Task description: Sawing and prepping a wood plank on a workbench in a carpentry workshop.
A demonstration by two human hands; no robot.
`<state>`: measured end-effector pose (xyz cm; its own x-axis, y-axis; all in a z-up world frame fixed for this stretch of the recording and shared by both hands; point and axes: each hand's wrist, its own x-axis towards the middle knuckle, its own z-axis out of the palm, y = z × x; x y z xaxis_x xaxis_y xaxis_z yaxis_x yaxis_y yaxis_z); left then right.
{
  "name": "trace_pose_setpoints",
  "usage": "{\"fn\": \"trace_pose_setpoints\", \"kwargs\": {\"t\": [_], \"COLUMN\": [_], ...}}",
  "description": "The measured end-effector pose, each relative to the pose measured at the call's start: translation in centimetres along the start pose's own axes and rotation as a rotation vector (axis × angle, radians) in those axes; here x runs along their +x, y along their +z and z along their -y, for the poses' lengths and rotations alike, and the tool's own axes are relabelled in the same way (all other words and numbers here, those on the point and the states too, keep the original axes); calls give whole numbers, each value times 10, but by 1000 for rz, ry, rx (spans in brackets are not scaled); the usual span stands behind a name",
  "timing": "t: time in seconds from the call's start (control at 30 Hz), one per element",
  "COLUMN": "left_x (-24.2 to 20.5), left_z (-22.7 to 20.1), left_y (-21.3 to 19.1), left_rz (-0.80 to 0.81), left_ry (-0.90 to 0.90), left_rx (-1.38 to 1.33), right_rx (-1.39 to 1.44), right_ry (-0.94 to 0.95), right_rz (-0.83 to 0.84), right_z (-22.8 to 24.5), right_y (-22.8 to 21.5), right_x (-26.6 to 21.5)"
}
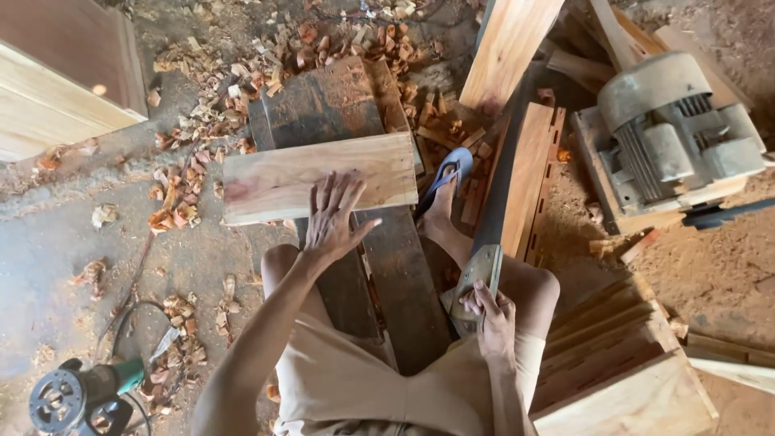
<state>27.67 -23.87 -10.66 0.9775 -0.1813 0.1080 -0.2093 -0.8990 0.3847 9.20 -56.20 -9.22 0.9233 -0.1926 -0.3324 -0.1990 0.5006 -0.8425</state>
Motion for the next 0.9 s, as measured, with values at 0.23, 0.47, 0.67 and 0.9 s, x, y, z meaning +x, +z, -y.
{"fn": "trace_pose_setpoints", "kwargs": {"t": [0.23,0.47,0.67,0.9], "left_x": [72,217,255,284], "left_z": [24,-6,-14,26], "left_y": [32,96,119,64], "left_rz": [-89,-345,-411,318], "left_ry": [73,-176,-242,-315], "left_rx": [206,105,87,-331], "right_rx": [-164,-275,-291,-343], "right_ry": [126,180,157,239], "right_rz": [-75,-112,-99,-128], "right_z": [-8,-18,-23,-25], "right_y": [-1,5,9,10], "right_x": [1,20,21,25]}}
